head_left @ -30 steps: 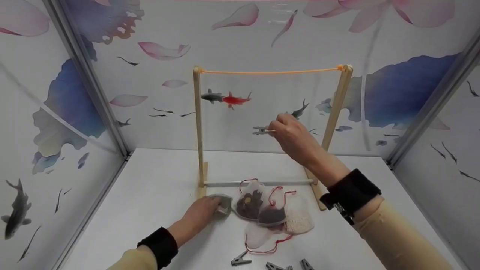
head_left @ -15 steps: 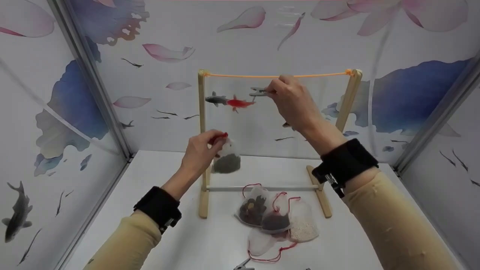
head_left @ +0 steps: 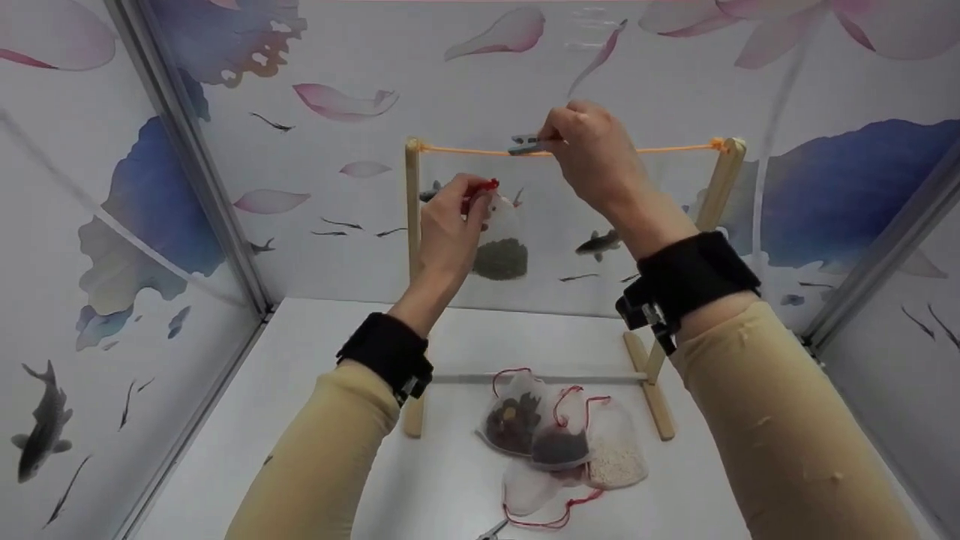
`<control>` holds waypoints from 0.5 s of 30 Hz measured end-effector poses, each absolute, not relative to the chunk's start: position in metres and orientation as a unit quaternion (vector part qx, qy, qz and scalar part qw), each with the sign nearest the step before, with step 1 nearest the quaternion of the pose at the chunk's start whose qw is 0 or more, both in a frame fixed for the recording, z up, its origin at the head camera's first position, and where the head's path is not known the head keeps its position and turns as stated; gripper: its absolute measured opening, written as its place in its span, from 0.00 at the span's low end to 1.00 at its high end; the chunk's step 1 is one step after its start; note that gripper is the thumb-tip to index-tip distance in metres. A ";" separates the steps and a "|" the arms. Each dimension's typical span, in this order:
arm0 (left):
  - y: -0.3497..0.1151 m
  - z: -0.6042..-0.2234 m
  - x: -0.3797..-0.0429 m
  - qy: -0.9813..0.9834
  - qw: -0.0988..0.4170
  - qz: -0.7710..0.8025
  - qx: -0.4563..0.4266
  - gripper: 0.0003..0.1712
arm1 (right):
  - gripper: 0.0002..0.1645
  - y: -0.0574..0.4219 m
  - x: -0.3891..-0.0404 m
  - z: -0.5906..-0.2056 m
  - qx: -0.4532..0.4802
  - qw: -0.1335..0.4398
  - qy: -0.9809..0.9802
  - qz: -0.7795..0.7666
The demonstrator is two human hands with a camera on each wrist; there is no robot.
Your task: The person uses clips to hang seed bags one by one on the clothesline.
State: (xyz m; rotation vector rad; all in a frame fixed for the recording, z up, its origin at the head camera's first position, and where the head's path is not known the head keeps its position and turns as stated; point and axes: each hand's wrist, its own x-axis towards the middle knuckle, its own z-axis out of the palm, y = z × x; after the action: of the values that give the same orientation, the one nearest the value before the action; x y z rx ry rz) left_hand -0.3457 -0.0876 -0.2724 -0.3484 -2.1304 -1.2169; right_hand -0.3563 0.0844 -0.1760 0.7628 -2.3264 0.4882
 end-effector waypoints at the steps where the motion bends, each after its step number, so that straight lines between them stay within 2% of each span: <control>1: -0.084 -0.271 -0.347 -0.810 0.325 -0.470 -0.130 0.10 | 0.06 0.085 -0.357 -0.177 0.291 0.309 -0.886 0.185; 15: -0.075 -0.260 -0.360 -0.769 0.313 -0.548 -0.103 0.10 | 0.04 0.089 -0.357 -0.186 0.323 0.264 -0.896 0.151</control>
State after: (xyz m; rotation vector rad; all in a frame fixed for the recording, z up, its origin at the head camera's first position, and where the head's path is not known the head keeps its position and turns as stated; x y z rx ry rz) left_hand -0.3599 -0.0751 -0.2601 -0.2718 -2.0276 -1.4468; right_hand -0.3574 0.0892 -0.1856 0.8744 -2.4226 0.4072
